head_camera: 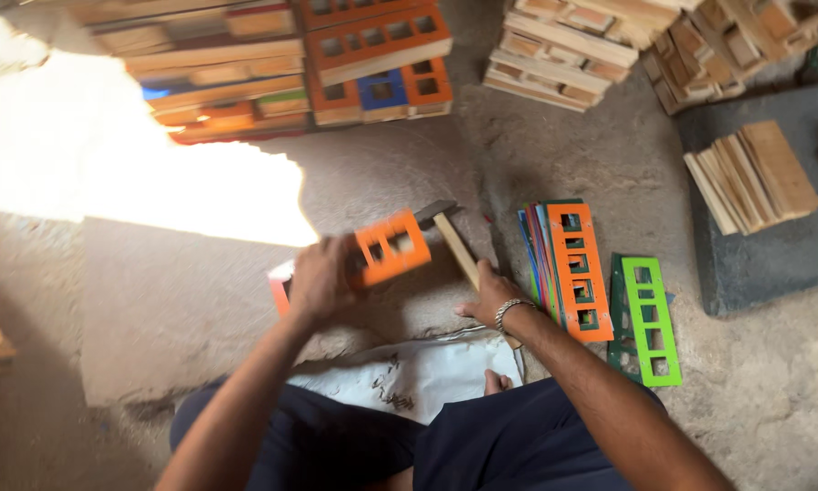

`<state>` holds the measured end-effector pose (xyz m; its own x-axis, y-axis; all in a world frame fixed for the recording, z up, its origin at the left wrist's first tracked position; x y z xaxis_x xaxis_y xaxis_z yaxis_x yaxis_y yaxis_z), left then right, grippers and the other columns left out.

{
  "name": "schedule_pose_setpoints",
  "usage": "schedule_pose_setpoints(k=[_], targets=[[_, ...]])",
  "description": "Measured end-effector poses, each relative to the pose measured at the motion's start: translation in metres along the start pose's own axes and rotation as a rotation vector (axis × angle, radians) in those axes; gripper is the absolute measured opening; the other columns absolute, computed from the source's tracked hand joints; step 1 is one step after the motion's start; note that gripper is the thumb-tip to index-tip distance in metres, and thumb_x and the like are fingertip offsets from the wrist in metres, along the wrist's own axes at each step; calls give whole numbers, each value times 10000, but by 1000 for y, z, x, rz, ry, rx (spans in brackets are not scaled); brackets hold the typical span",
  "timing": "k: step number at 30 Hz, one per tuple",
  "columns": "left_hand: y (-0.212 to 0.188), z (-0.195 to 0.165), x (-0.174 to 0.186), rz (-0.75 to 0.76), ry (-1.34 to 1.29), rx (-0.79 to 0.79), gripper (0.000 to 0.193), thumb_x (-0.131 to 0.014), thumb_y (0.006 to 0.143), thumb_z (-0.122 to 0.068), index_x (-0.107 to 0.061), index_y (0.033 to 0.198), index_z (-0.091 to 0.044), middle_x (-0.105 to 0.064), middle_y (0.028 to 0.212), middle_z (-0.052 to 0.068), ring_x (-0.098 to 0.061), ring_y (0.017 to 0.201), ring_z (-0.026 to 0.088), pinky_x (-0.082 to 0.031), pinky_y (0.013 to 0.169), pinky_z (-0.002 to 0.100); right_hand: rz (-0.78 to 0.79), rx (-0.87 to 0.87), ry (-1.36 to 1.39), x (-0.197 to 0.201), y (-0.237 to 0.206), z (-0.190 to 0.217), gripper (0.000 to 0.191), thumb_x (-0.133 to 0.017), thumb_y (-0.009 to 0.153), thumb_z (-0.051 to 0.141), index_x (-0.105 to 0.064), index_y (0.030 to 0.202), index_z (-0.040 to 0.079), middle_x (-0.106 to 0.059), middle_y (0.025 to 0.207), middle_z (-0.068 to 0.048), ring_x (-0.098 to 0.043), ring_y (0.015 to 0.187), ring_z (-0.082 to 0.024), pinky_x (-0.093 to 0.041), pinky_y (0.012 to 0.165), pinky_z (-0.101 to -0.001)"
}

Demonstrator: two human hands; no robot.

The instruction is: The person sits on the floor and assembles small wooden frames by placing colored plastic inserts into wooden slots and hammering nails to secure them. The person repeatedly picks up frames, aligns inserts, and hammers nails, then stacks completed units.

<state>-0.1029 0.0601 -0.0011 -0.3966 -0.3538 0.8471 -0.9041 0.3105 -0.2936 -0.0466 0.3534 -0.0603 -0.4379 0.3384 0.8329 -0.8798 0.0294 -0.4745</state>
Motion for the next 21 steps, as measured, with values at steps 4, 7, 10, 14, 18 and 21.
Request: schedule_pose_setpoints(k=[4, 7, 10, 14, 18, 21], targets=[[72, -33, 58, -249, 1, -158, 1045, -941, 595, -346, -415, 1476, -149, -455, 1361, 177, -425, 1326, 375, -379, 1111, 508, 146, -117, 24, 2, -4, -1, 835, -846, 817, 414, -323, 1354, 46, -681, 1156, -289, -723, 1047, -386, -602, 876, -463], [145, -59, 91, -247, 117, -197, 1062, -905, 615, -360, -395, 1516, -121, -416, 1366, 162, -440, 1309, 385, -354, 1199, 504, 208, -150, 47, 11, -13, 9, 866, -803, 843, 401, -252, 1412, 51, -659, 1160, -292, -750, 1009, -362, -627, 853, -454], [207, -82, 117, -389, 290, -256, 1028, -917, 614, -423, -426, 1441, -60, -357, 1485, 247, -280, 1448, 459, -249, 1202, 586, 244, -176, 80, 18, -17, 14, 740, -782, 864, 409, -331, 1343, 69, -700, 1118, -272, -757, 993, -365, -623, 858, -456], [262, -86, 125, -509, 408, -314, 828, -879, 675, -474, -570, 1368, -143, -367, 1503, 275, -264, 1412, 493, -230, 1171, 615, 252, -188, 110, 17, -14, 11, 697, -791, 868, 407, -327, 1283, 94, -691, 1117, -266, -737, 1013, -377, -605, 877, -469], [282, -67, 109, -392, 548, -393, 342, -795, 903, -332, -742, 1226, -235, -532, 1454, 144, -449, 1408, 340, -353, 1174, 523, 244, -173, 109, 11, -11, 8, 657, -803, 866, 395, -328, 1220, 111, -682, 1137, -254, -708, 1063, -395, -571, 921, -509], [281, -60, 109, -437, 652, -352, 301, -786, 907, -324, -746, 1179, -200, -580, 1351, 131, -493, 1347, 331, -399, 1137, 487, 267, -183, 99, 10, -12, 6, 631, -789, 876, 402, -344, 1213, 107, -703, 1128, -240, -706, 1084, -386, -560, 923, -535]])
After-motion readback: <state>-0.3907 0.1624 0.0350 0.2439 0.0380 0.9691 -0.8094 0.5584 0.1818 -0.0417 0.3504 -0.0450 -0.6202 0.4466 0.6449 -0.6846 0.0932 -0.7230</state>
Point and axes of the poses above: each hand's wrist, its own y-axis towards the middle knuckle, its own x-axis out of the back of the hand, z = x × y, the point moved 6 cm from there along y, towards the middle knuckle
